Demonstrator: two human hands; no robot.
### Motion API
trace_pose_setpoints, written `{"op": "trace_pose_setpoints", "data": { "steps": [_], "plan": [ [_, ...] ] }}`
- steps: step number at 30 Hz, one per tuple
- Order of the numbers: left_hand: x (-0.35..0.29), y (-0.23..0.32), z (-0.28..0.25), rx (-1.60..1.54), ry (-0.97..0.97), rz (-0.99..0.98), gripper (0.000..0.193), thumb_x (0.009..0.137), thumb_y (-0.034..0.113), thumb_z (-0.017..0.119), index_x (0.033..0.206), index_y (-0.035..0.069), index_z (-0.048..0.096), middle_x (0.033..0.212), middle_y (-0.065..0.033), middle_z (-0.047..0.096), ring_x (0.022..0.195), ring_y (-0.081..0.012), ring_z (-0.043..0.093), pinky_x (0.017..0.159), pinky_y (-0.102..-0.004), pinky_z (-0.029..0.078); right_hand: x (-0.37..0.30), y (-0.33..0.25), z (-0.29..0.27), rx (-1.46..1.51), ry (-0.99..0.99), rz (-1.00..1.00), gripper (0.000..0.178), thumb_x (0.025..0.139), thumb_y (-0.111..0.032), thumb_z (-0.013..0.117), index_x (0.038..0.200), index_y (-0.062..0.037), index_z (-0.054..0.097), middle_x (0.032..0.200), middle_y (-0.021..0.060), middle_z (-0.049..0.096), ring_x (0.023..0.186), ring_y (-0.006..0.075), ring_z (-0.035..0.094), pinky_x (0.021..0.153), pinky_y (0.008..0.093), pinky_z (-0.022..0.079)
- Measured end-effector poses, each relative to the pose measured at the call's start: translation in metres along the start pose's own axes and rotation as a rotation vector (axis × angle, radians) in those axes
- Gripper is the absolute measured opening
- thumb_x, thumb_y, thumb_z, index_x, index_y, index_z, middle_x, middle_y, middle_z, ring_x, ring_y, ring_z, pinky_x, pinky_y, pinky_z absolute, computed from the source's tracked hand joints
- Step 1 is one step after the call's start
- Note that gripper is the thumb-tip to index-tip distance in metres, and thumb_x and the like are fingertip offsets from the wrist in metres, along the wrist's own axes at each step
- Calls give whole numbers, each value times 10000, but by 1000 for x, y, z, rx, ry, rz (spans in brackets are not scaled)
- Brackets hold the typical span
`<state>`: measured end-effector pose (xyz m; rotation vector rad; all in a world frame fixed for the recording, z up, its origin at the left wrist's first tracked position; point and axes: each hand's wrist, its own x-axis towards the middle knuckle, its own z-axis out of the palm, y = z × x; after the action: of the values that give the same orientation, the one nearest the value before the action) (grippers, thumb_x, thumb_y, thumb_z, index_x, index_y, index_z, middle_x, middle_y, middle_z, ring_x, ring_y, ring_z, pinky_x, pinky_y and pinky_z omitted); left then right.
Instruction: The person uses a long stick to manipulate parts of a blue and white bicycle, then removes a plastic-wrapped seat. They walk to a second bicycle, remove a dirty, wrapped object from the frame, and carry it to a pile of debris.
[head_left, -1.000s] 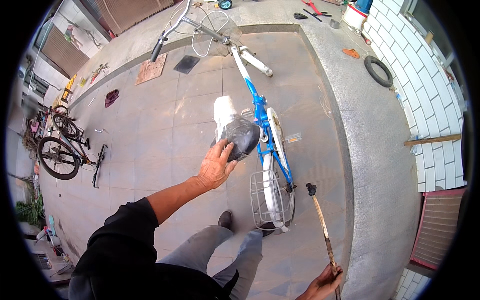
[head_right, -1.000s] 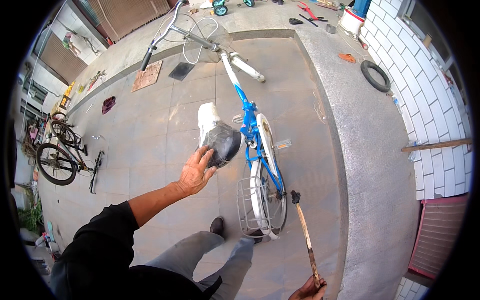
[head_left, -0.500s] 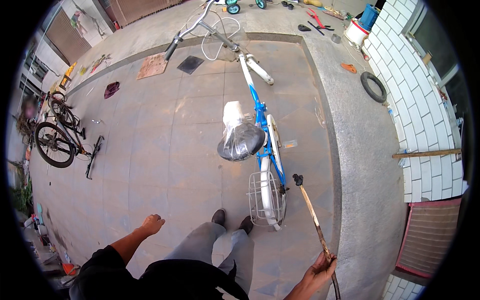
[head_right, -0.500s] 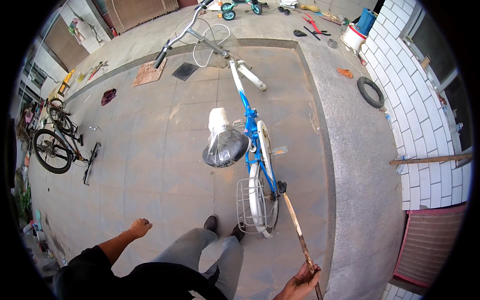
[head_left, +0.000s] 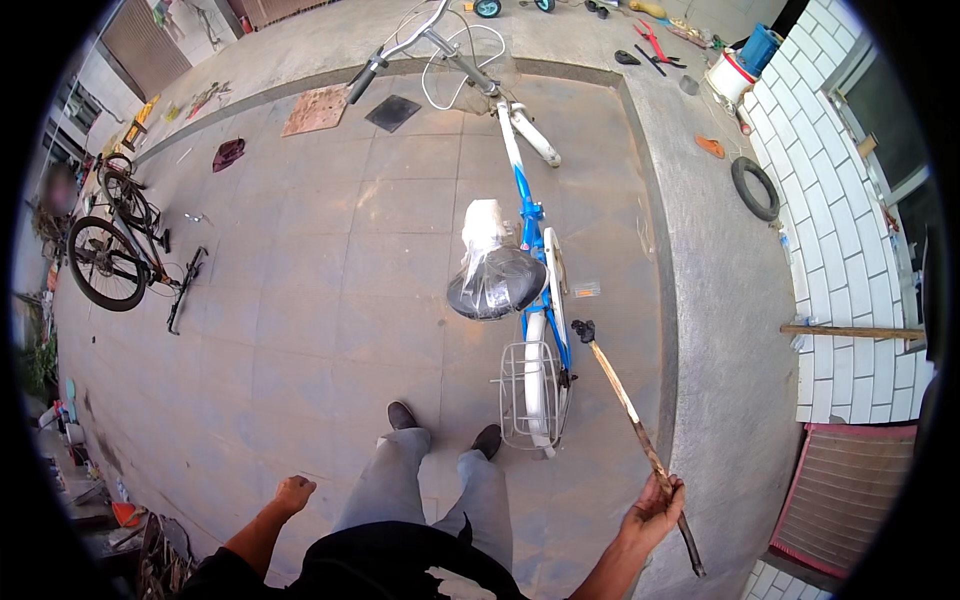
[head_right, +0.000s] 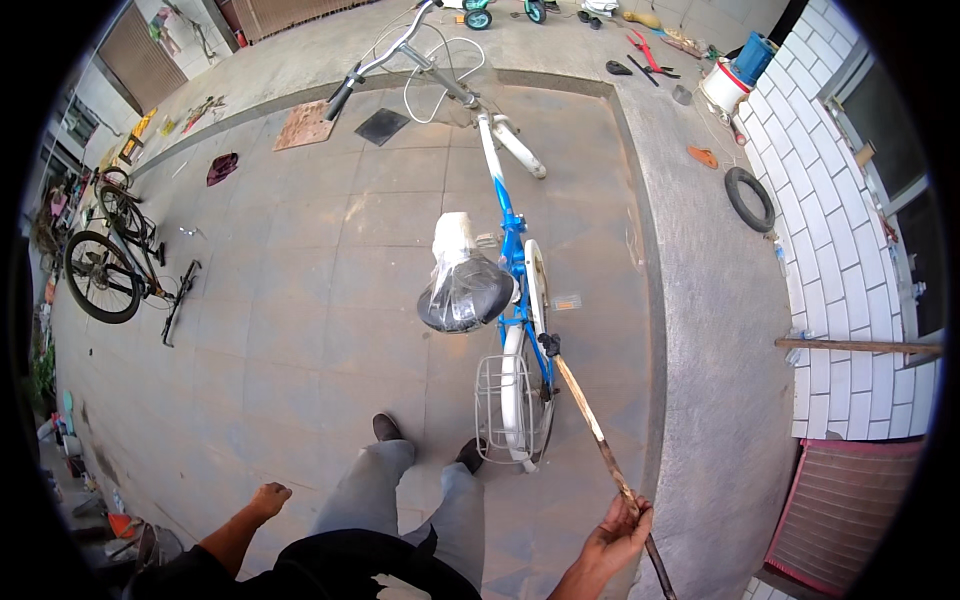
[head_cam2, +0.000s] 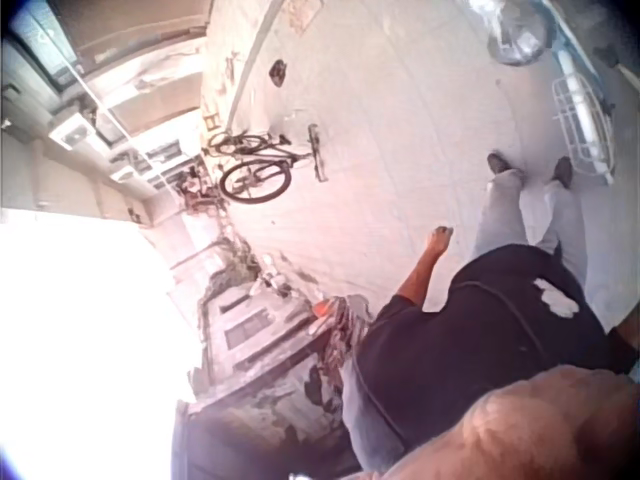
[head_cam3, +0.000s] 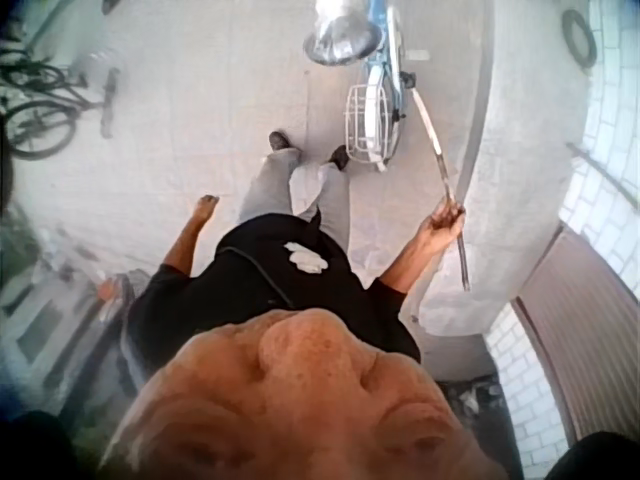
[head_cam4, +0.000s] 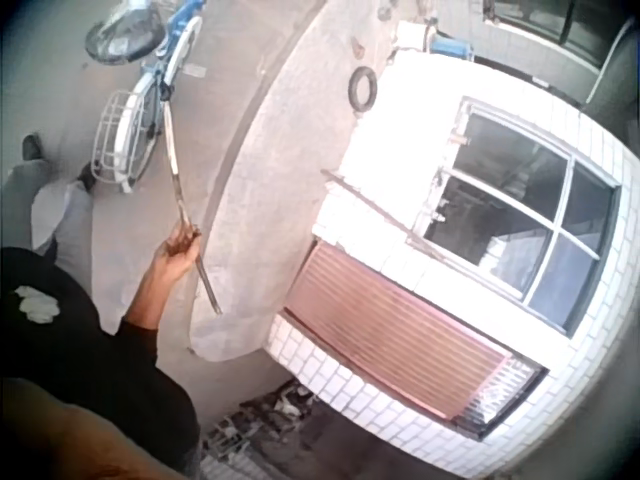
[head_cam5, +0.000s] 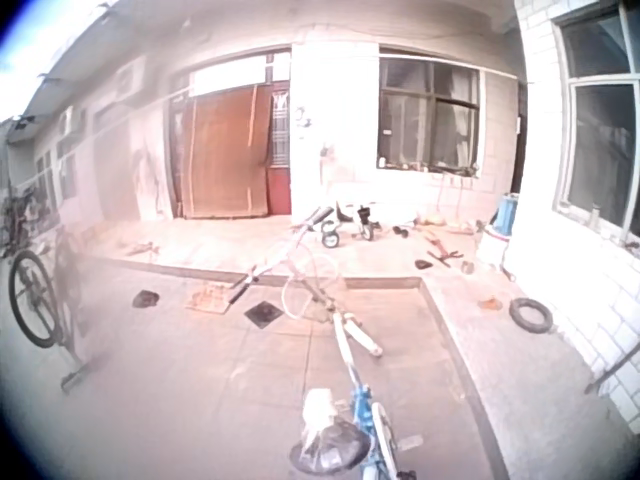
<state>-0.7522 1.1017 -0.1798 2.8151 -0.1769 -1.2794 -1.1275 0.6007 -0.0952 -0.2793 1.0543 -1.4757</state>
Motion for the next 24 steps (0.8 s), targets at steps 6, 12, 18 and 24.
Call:
{"op": "trace_pose_setpoints", "data": {
  "steps": [6,12,18,24],
  "plan": [
    [31,-32,-13,-198,-10,0,419,854,370,565,1028,5,675,1033,-223,660,1028,-366,610,923,-420,460,-35,11,55,19,-53,-33,209,942,-179,567,1026,12,579,971,99,654,945,210,648,920,353,542],
    [63,-84,-53,-227,11,-27,422,854,367,567,1029,-1,674,1067,-223,652,1054,-359,599,943,-410,451,-102,62,117,-16,-226,-5,192,933,-119,571,1034,42,594,983,129,667,943,225,655,921,370,544],
    [97,-171,-62,-468,75,-44,415,846,323,587,1021,-46,661,977,-220,671,892,-308,661,827,-401,503,-161,136,192,-34,-326,127,192,935,-147,571,1021,24,583,963,113,658,936,222,656,911,374,547],
    [56,-238,-63,-830,68,-354,419,850,293,578,1033,-77,645,880,-220,680,789,-273,664,763,-388,513,-223,224,280,-129,-434,273,189,921,-172,601,999,0,591,943,99,664,910,222,660,929,400,527]
  ]
}}
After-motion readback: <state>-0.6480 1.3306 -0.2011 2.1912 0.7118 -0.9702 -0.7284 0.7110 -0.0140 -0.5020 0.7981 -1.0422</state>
